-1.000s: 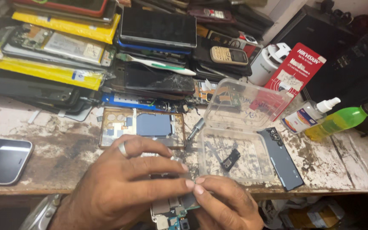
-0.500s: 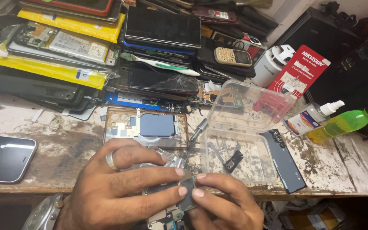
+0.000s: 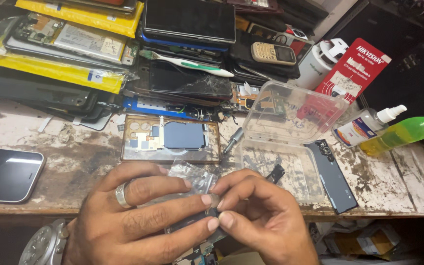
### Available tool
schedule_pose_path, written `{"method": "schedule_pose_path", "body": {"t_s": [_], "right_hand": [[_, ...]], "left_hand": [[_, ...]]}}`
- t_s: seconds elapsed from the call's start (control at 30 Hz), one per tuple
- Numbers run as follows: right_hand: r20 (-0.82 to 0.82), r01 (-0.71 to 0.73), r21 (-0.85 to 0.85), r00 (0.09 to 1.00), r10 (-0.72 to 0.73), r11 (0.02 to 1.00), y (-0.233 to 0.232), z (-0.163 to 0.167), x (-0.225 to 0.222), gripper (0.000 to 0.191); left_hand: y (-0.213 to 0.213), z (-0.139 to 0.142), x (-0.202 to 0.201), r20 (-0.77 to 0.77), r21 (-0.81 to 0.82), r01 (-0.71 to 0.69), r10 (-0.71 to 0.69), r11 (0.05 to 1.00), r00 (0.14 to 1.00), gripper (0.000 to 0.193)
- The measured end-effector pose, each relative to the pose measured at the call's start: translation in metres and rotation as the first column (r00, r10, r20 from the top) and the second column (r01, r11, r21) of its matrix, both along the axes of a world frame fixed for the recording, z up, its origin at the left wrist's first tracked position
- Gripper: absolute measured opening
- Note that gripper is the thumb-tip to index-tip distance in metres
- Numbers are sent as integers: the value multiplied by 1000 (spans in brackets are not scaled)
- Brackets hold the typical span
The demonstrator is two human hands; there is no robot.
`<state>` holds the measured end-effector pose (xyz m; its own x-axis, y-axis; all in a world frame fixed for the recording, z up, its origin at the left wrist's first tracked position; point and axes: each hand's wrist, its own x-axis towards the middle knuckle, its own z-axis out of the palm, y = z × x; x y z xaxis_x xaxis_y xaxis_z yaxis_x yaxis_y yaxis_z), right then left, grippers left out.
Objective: The person handles a small circuit board and a camera module, placing them into a clear plastic container. They then remove the camera module, attach it to the circuit board, and clean the assembly with a white cloth.
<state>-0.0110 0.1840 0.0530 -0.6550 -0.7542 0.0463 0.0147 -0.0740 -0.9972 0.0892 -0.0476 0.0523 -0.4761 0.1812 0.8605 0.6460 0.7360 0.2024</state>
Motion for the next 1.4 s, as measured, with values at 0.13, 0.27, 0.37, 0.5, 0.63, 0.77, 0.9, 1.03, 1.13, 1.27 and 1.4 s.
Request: {"method": "schedule_pose_path", "body": {"t_s": [0.13,0.27,0.37,0.5,0.63,0.77,0.9,1.03,1.13,1.27,1.4], "right_hand": [[133,37,78,990,-47,996,-3,9,2,7],[154,44,170,986,-71,984,-3,17,0,9],[100,52,207,992,-74,977,-3,20,-1,10],[90,85,210,990,-106,974,-6,21,-1,11],[83,124,228,986,-146,966,-8,21,1,10],[108,124,220,983,-150,968,-9,21,2,10],[93,109,185,987,-128,977,-11,22,3,9],[149,86,161,983,-110,983,-12,26,2,10],[143,49,191,987,-77,980,-13,30,-1,10],[158,66,220,982,-103,973,-14,31,-3,11],[188,55,201,978,-94,978,-15,29,-5,13]], "left_hand": [[-4,2,-2,-55,-29,15,-16,999,998,19],[-8,6,-1,-50,-77,33,-37,997,998,22],[-7,6,-1,-60,-53,24,-27,998,998,17],[-10,5,-2,-97,-95,29,-39,995,995,13],[-12,3,-3,-114,-135,34,-50,990,992,12],[-7,1,0,-81,-86,21,-28,996,996,10],[-7,1,0,-57,-75,38,-42,996,997,12],[-8,6,-4,-38,-78,55,-58,995,998,21],[-9,10,-4,-20,-87,53,-55,995,998,25],[-6,10,-5,-16,-48,41,-42,998,999,20],[-6,8,-6,-51,-22,35,-36,999,998,18]]}}
